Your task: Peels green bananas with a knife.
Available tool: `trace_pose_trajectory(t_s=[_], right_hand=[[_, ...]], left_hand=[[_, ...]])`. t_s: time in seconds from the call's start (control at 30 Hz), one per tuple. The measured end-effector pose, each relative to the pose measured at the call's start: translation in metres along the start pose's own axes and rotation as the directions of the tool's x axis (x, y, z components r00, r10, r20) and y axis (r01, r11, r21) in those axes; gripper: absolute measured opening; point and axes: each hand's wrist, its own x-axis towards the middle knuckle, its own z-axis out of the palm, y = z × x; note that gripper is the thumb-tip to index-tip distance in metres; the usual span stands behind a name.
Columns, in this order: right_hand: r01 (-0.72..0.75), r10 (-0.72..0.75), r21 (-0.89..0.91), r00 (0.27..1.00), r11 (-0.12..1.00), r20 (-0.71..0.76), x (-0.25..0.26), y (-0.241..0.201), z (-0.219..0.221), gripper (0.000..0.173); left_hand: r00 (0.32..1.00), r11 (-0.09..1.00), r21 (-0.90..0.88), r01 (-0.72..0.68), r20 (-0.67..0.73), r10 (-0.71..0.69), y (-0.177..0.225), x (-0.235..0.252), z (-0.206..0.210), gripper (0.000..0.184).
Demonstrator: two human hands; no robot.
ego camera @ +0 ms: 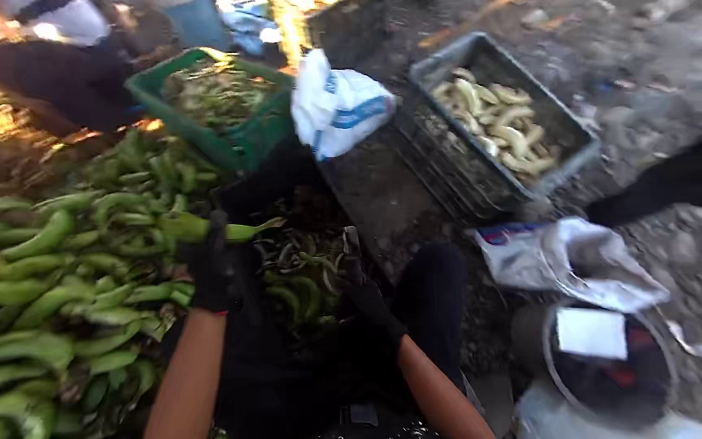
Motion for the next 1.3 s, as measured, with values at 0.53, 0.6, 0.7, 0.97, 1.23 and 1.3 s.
trace_pose_trajectory(t_s=[0.53,0.6,0.7,0.97,1.23,1.3], right_hand=[[0.462,-0.442,0.006,0.845,0.887,0.3,0.011,-0.052,0.093,0.067],[0.655,-0.654,0.093,0.714,0.75,0.248,-0.005,-0.078,0.095,0.081],[0.777,-0.796,0.176,0.581,0.604,0.169,-0.017,-0.099,0.098,0.077],[-0.06,0.195,-0.533,0.96,0.844,0.2,0.005,0.059,0.069,0.064],[0.502,-0.401,-0.343,0.856,0.794,0.326,0.04,-0.018,0.047,0.075],[0.504,-0.378,-0.602,0.863,0.619,0.335,0.046,-0.043,0.045,0.079]], left_hand=[[0.986,0.999,-0.025,-0.03,-0.166,0.025,-0.03,-0.029,0.023,0.044],[0.988,0.994,-0.078,-0.072,-0.139,0.061,-0.035,-0.028,0.024,0.039],[0.989,0.992,-0.055,-0.116,-0.102,0.11,-0.034,-0.031,0.026,0.035],[0.998,0.953,-0.3,0.048,-0.033,-0.061,-0.037,-0.021,0.025,0.043],[0.962,0.883,-0.386,0.268,0.162,-0.221,-0.035,-0.017,0.012,0.062],[0.962,0.9,-0.358,0.247,0.203,-0.183,-0.046,-0.019,0.006,0.072]])
